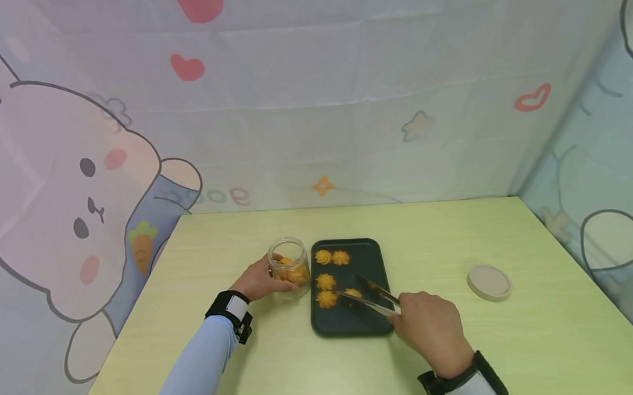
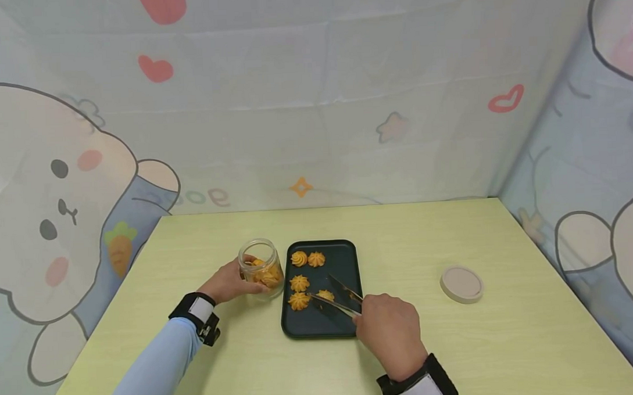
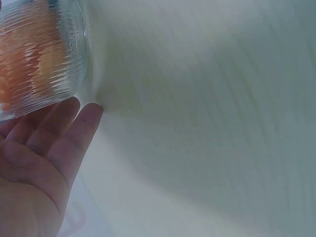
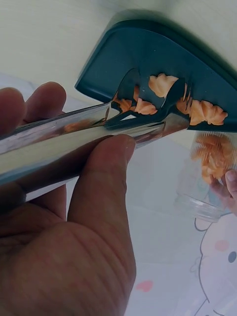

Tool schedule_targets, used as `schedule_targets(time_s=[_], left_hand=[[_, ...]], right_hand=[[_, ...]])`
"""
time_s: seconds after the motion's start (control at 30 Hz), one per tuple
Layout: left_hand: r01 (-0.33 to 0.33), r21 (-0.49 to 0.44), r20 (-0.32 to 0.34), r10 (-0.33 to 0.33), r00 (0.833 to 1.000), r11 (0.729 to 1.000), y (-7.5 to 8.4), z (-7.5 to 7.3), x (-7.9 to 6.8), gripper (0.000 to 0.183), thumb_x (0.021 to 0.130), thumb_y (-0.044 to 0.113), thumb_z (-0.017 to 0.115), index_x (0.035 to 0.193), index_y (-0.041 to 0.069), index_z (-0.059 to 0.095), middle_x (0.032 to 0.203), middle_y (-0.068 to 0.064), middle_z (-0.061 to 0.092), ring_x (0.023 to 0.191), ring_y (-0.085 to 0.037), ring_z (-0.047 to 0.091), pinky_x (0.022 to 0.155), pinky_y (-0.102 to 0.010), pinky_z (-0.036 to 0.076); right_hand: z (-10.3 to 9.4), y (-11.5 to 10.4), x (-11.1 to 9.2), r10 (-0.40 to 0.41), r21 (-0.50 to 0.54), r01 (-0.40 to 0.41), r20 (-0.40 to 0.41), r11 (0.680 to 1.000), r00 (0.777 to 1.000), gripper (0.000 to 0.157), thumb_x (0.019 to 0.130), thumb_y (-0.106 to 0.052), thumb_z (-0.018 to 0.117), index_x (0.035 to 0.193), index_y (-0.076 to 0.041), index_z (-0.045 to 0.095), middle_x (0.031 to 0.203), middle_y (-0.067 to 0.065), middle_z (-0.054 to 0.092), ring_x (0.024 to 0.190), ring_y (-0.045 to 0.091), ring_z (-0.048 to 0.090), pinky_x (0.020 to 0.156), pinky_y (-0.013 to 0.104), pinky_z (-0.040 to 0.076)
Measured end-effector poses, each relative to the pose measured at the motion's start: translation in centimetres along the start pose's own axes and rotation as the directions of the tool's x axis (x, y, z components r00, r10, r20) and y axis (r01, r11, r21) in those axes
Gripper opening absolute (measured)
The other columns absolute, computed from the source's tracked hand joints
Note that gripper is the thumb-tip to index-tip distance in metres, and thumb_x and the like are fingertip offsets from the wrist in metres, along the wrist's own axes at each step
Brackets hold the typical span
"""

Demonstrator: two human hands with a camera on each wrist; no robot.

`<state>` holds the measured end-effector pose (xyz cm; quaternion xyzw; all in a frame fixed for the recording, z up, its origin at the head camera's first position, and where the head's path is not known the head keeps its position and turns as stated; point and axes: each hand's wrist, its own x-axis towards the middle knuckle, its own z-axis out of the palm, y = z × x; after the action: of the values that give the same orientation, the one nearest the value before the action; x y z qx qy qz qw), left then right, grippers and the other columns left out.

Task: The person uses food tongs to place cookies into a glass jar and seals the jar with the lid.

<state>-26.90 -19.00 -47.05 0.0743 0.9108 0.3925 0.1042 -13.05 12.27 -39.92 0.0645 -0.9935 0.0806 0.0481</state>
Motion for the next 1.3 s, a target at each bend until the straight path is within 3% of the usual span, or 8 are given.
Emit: schedule_targets(time_s=[0.9, 1.3], left_hand=[[-0.024, 0.0, 0.009, 0.024, 1.0, 1.0, -0.5, 0.1, 0.2, 0.08, 0.062, 0.044, 0.085, 0.127, 0.012, 0.05, 0.117, -0.014, 0.064, 0.104, -0.028, 0.056, 0.087, -0.047, 0.047], [-0.013, -0.003, 0.012, 0.013, 1.0, 1.0, -0.5, 0.0, 0.2, 0.08, 0.062, 0.043, 0.085, 0.127, 0.012, 0.05, 0.118, -0.013, 0.064, 0.104, -0.027, 0.056, 0.087, -0.046, 0.047]], right_hand=[[-0.4, -0.2, 0.2, -0.056, -0.033, 0.054, -0.049, 0.998, 0.997, 0.029, 0.074, -0.028, 0.077, 0.058, -0.012, 0.058, 0.047, 0.0, 0.051, 0.04, 0.014, 0.043, 0.034, 0.032, 0.034], [-1.8, -0.4, 0.8, -0.091, -0.038, 0.086, -0.15, 0.996, 0.984, 0.032, 0.074, -0.027, 0.077, 0.056, -0.014, 0.054, 0.046, -0.001, 0.048, 0.04, 0.014, 0.041, 0.033, 0.032, 0.032]])
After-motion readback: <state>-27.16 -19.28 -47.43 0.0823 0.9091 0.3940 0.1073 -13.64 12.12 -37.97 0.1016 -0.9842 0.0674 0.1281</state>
